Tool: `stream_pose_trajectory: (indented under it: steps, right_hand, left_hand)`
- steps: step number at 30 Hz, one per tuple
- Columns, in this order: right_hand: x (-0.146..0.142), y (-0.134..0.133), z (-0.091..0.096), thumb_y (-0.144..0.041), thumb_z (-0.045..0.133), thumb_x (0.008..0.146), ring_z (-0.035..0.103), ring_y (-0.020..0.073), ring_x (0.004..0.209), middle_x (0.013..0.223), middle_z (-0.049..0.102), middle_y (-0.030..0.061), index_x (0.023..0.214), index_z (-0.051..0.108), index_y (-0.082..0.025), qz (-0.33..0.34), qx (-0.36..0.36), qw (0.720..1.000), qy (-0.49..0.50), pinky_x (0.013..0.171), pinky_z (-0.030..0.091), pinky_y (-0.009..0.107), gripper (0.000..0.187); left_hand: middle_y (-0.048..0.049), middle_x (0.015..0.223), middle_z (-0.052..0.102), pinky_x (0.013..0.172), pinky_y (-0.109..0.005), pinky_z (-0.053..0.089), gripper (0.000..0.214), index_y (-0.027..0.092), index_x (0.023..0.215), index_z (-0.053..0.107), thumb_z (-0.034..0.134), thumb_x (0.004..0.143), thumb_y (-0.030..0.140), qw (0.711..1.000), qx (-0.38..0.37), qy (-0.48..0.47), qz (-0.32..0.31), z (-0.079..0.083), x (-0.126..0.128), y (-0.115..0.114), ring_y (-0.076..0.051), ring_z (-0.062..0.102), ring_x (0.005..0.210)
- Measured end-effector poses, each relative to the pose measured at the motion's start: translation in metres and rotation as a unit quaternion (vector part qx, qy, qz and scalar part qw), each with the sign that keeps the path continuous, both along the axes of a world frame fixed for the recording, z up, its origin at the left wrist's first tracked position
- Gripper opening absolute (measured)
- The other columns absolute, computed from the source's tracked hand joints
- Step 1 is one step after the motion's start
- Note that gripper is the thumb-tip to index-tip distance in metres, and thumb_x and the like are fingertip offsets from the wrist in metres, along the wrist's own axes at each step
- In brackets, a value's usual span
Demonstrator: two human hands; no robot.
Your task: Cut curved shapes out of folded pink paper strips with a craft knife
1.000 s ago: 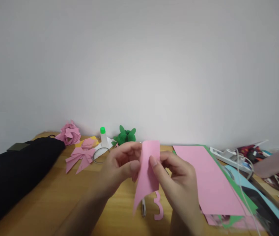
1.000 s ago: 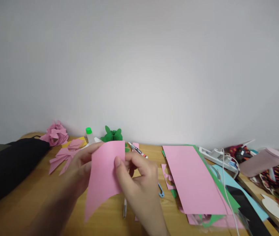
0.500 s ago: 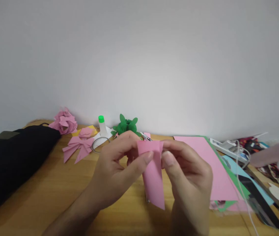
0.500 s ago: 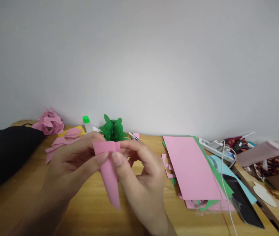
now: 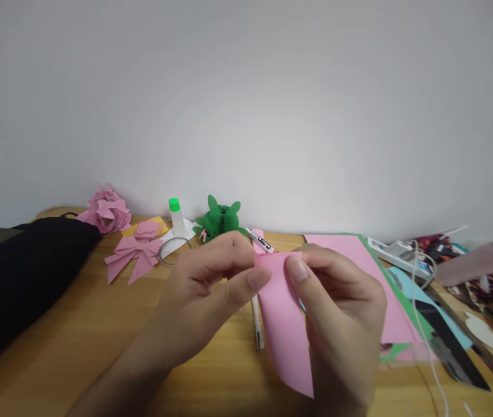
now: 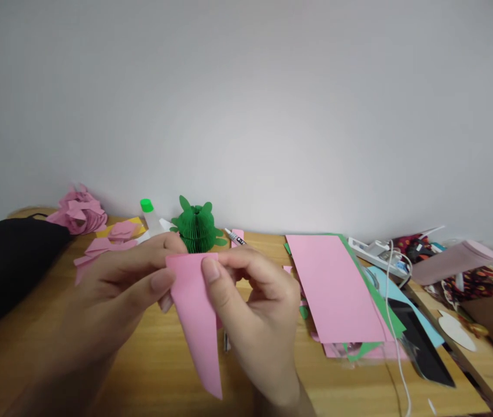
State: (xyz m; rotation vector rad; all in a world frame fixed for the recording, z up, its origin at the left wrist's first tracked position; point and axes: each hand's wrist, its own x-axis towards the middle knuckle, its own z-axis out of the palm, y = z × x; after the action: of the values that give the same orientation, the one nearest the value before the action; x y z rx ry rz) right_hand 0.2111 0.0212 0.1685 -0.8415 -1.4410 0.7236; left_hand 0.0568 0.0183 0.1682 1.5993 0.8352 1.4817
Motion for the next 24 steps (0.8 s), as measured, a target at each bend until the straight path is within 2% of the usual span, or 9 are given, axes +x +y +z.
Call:
stream_pose_trajectory:
  steps: [10, 18, 24]
  right_hand:
    - [0.0026, -0.0013, 0.0030, -0.020, 0.069, 0.087, 0.054, 0.0071, 0.053, 0.062, 0.064, -0.0067, 0.079, 0.073, -0.029, -0.001, 0.026, 0.999, -0.020, 0.044, 0.039, 0.020, 0.012]
    - [0.0055, -0.0002, 0.0062, -0.017, 0.069, 0.086, 0.057, 0.0088, 0.055, 0.064, 0.066, -0.0054, 0.079, 0.072, -0.027, -0.008, 0.066, 0.995, -0.070, 0.049, 0.045, 0.022, 0.013]
    - [0.0067, 0.0017, 0.0011, -0.021, 0.072, 0.084, 0.058, 0.0105, 0.057, 0.067, 0.067, -0.0031, 0.079, 0.073, -0.026, -0.028, 0.047, 0.997, -0.060, 0.051, 0.048, 0.024, 0.008]
  left_hand:
    - [0.0015, 0.059, 0.050, 0.048, -0.025, 0.037, 0.035, 0.023, 0.055, 0.060, 0.063, 0.089, 0.031, 0.999, 0.001, 0.032, 0.044, 0.0037, -0.0001, -0.0023, -0.013, 0.047, 0.056]
    - [0.0039, 0.061, 0.050, 0.050, -0.020, 0.037, 0.032, 0.019, 0.059, 0.061, 0.062, 0.091, 0.022, 0.999, 0.017, 0.026, 0.030, 0.0038, -0.0011, -0.0017, -0.007, 0.046, 0.057]
    - [0.0046, 0.065, 0.052, 0.054, -0.021, 0.038, 0.028, 0.020, 0.062, 0.066, 0.063, 0.089, 0.021, 0.999, -0.026, 0.020, 0.028, 0.0057, -0.0027, -0.0011, -0.007, 0.048, 0.060]
